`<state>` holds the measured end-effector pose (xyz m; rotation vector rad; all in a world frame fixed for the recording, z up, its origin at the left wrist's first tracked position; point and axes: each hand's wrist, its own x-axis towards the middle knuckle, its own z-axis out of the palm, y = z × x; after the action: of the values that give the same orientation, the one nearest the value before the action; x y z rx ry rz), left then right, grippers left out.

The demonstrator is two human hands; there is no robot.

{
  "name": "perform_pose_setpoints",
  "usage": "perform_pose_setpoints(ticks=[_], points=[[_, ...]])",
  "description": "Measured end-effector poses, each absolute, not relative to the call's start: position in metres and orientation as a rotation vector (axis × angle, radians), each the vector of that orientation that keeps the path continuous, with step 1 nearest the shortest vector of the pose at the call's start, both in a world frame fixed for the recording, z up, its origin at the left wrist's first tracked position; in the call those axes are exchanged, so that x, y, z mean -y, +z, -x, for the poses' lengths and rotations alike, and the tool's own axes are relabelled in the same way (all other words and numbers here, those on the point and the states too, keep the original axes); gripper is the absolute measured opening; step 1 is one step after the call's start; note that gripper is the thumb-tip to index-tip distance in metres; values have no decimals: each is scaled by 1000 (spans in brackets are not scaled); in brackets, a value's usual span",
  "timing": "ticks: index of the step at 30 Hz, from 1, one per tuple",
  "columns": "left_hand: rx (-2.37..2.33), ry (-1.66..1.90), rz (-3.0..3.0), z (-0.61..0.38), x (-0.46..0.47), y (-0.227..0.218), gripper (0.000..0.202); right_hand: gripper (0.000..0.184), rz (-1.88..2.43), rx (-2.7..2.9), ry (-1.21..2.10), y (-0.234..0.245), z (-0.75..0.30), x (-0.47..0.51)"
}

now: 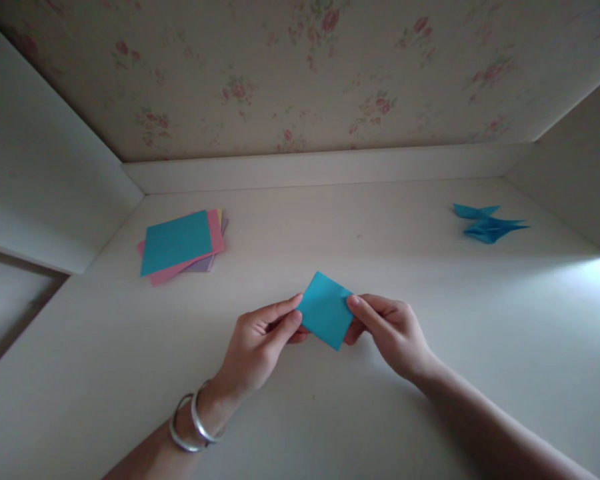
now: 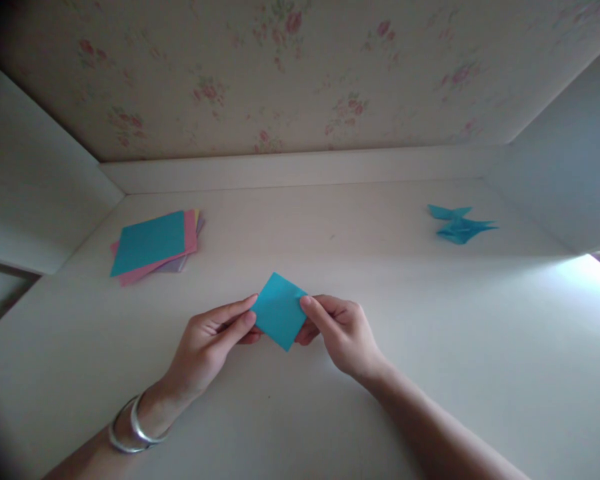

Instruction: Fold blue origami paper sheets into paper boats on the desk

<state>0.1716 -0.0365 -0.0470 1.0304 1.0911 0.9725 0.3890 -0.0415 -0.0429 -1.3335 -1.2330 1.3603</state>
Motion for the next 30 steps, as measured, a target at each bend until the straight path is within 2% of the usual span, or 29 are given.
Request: perform_pose_setpoints(ticks=[8,16,22,30], points=[[-1132,999,-1089,-172,36,-50,33,61,1289,1286,1515,-50,-387,43],[-1117,1009,-1066,-176,38,-48,32,68,1458,1413,1287,-54,-384,47],[-1130,1034,-1049,-175,38,-47,35,58,1225,1344,1621,-49,-379,46],[-1129,1034,-1056,-175,40,-49,36,60,1229,1386,1601,-47,-377,47]])
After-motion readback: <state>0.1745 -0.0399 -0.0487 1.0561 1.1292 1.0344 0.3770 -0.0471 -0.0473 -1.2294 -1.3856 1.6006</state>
